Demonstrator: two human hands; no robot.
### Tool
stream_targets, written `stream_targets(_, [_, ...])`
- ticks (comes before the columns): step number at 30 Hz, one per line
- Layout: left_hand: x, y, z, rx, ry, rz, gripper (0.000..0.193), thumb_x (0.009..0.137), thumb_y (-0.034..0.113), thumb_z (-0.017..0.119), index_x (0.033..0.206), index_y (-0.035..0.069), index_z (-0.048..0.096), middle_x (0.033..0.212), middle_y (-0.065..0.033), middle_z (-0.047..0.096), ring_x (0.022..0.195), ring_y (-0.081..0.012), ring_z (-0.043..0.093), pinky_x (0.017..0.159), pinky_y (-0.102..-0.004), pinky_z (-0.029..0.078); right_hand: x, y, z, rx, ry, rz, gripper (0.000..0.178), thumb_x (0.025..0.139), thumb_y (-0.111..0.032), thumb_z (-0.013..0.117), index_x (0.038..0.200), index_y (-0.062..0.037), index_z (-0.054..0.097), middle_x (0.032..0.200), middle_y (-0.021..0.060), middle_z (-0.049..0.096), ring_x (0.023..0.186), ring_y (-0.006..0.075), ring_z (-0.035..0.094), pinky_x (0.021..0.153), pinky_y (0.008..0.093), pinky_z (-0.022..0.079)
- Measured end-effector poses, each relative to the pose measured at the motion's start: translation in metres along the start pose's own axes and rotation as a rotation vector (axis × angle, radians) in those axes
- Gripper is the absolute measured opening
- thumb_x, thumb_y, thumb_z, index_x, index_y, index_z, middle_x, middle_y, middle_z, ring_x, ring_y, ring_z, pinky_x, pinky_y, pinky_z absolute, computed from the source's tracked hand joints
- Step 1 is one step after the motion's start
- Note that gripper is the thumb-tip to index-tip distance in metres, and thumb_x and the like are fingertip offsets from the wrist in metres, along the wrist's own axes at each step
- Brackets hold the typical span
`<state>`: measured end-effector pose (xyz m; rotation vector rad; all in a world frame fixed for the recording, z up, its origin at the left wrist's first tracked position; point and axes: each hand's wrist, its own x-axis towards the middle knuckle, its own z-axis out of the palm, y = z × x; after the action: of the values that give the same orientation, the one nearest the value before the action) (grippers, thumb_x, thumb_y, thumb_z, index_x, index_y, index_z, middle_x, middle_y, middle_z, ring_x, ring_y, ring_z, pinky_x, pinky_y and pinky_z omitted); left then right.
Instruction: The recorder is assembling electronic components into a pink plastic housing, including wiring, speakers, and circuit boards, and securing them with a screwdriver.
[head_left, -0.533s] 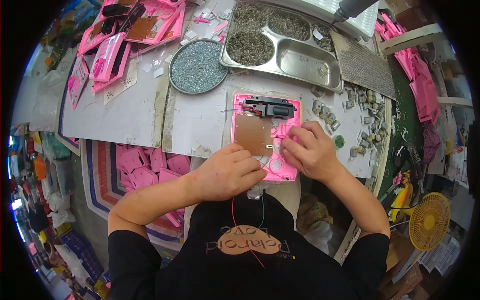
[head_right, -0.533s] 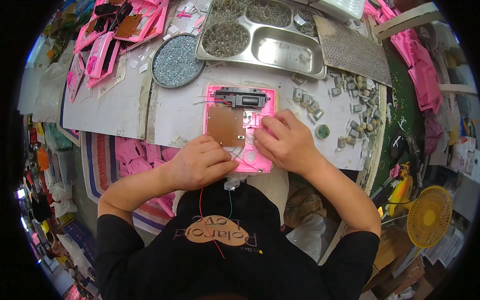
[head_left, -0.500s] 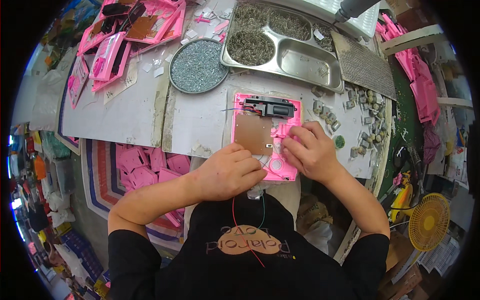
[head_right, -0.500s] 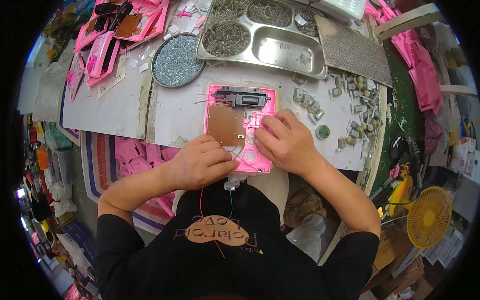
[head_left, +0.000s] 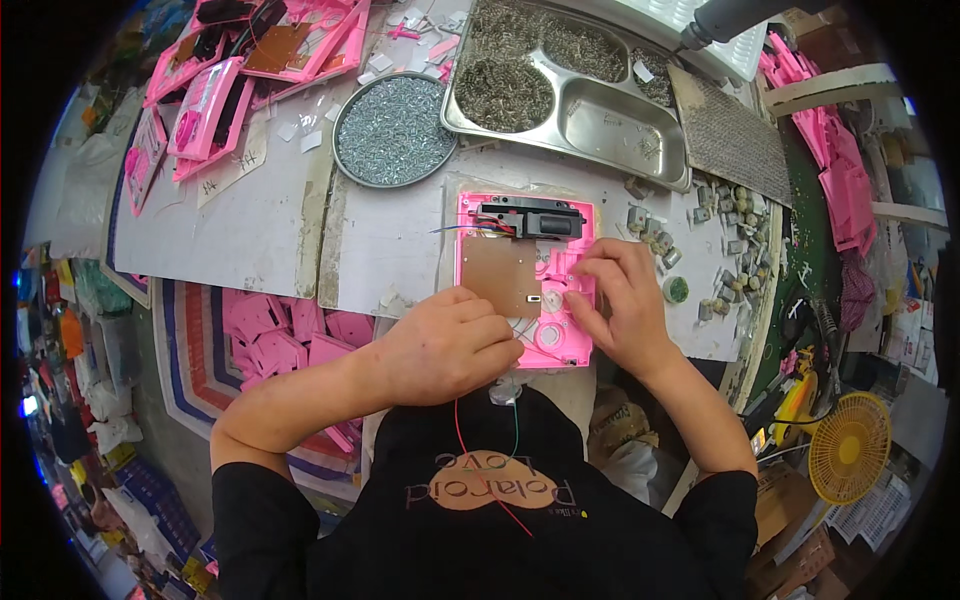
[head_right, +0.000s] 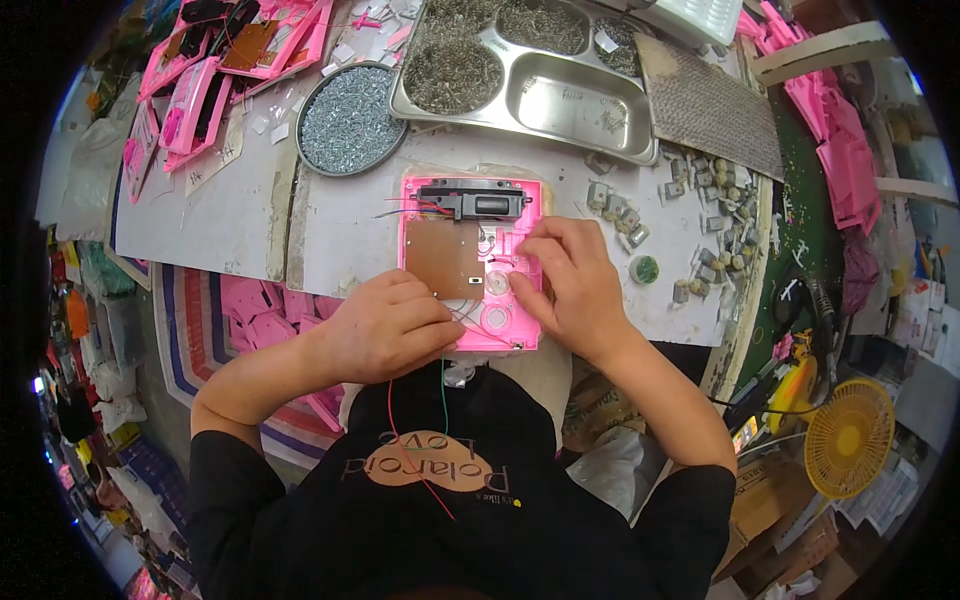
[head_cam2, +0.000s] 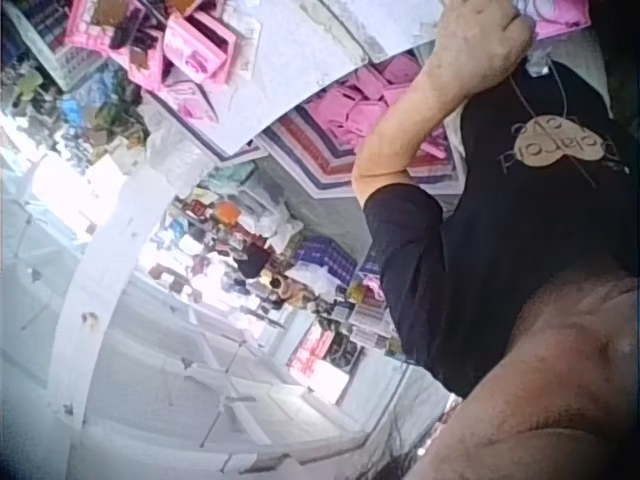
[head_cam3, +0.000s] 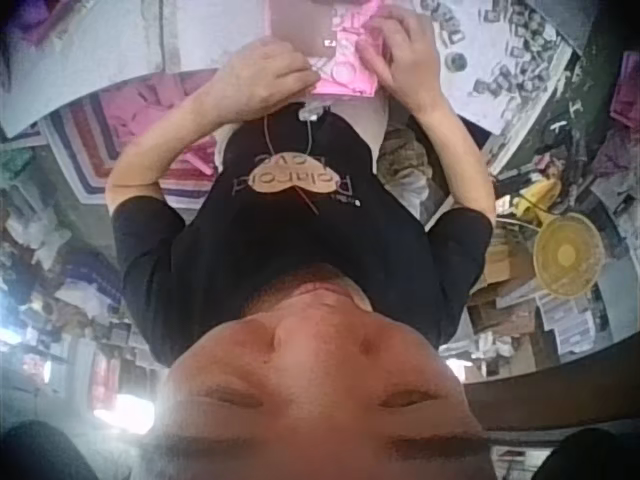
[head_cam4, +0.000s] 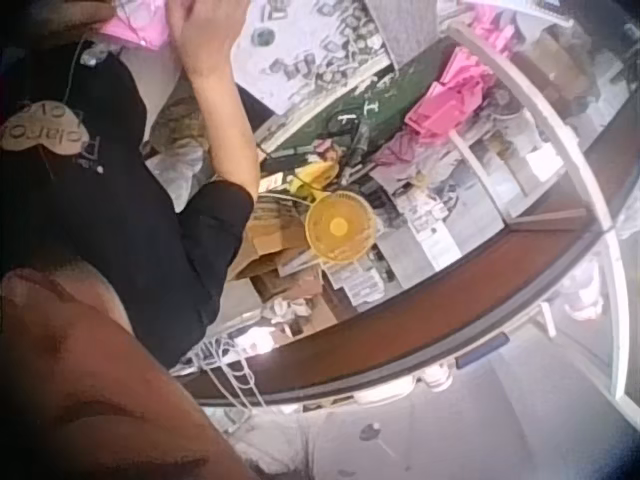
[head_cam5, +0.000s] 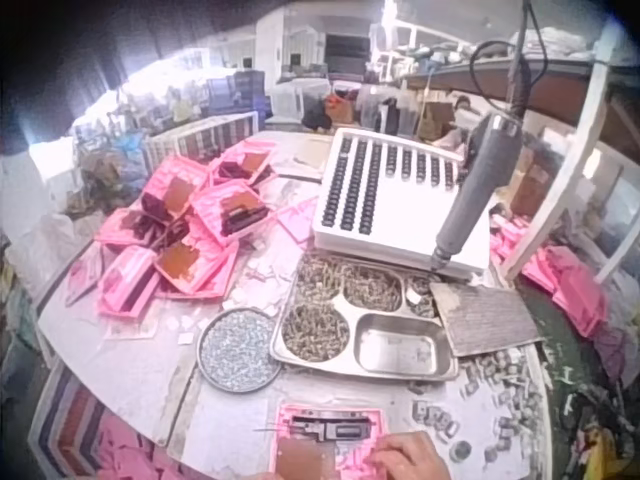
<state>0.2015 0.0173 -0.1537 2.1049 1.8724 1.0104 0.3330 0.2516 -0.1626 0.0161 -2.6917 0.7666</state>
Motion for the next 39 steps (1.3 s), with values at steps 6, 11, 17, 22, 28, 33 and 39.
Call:
stream_targets(6, [-0.006, 0.0, 0.005, 0.029, 0.037, 0.003, 0.013, 0.08, 0.015, 0.067, 0.091, 0.009, 0.063, 0.087, -0.0021, 0.058, 0.083, -0.0185, 0.06, 0.082, -0.0355, 0.047, 0.017, -0.002, -0.012, -0.13, -0.119, -0.292, 0.036, 0.073, -0.012, 0.081, 0.108, -0.0122, 0.074, 0.107, 0.0074, 0.065, 0.101, 0.0305, 0.058, 0.085, 0.0418, 0.051])
stream_targets(11, [-0.003, 0.001, 0.003, 0.031, 0.053, 0.016, 0.014, 0.079, 0.015, 0.067, 0.091, 0.009, 0.063, 0.086, -0.0021, 0.057, 0.082, -0.0187, 0.06, 0.079, -0.0346, 0.048, 0.021, -0.003, -0.01, -0.146, -0.156, -0.344, 0.031, 0.074, -0.014, 0.079, 0.104, -0.0079, 0.071, 0.105, 0.0072, 0.066, 0.103, 0.0309, 0.06, 0.084, 0.0387, 0.055])
stream_targets(17, [0.0, 0.006, -0.006, -0.012, 0.005, -0.058, 0.014, 0.081, 0.014, 0.066, 0.093, 0.008, 0.063, 0.083, -0.0034, 0.058, 0.081, -0.0213, 0.063, 0.069, -0.0345, 0.051, 0.02, 0.003, -0.015, -0.129, -0.211, -0.335, 0.033, 0.073, -0.011, 0.079, 0.104, -0.0072, 0.069, 0.11, 0.0079, 0.065, 0.105, 0.0319, 0.06, 0.086, 0.0388, 0.054])
stream_targets(22, [-0.007, 0.022, -0.007, -0.165, -0.063, -0.167, 0.025, 0.081, 0.012, 0.077, 0.104, 0.006, 0.069, 0.09, -0.0069, 0.065, 0.079, -0.0233, 0.067, 0.062, -0.037, 0.055, 0.012, -0.012, -0.028, 0.021, -0.186, -0.224, 0.036, 0.072, -0.012, 0.079, 0.107, -0.0081, 0.07, 0.109, 0.0085, 0.065, 0.102, 0.0306, 0.059, 0.087, 0.0432, 0.051])
stream_targets(28, [-0.028, 0.027, 0.007, -0.145, 0.095, -0.149, 0.024, 0.08, 0.01, 0.072, 0.103, 0.006, 0.069, 0.081, -0.0055, 0.06, 0.074, -0.0259, 0.066, 0.063, -0.037, 0.055, -0.021, -0.055, -0.002, 0.047, -0.283, -0.261, 0.046, 0.074, -0.021, 0.078, 0.115, -0.0016, 0.069, 0.104, 0.0069, 0.063, 0.094, 0.0264, 0.058, 0.092, 0.0446, 0.044])
stream_targets(33, [-0.061, 0.019, -0.004, 0.07, 0.162, -0.417, 0.013, 0.08, 0.009, 0.074, 0.089, 0.007, 0.065, 0.076, -0.0069, 0.056, 0.067, -0.0268, 0.063, 0.056, -0.0377, 0.051, -0.001, -0.083, 0.024, -0.08, -0.21, -0.189, 0.044, 0.075, -0.016, 0.077, 0.116, -0.0016, 0.068, 0.104, 0.0073, 0.062, 0.095, 0.0267, 0.057, 0.09, 0.0456, 0.043])
stream_targets(39, [-0.093, 0.055, 0.04, -0.092, -0.169, -0.394, 0.016, 0.083, 0.013, 0.073, 0.084, 0.008, 0.058, 0.075, -0.0086, 0.055, 0.065, -0.031, 0.063, 0.058, -0.0393, 0.051, -0.011, -0.091, 0.039, -0.054, -0.133, -0.184, 0.037, 0.075, -0.022, 0.079, 0.107, -0.0053, 0.069, 0.097, 0.0051, 0.06, 0.092, 0.0238, 0.056, 0.088, 0.044, 0.042])
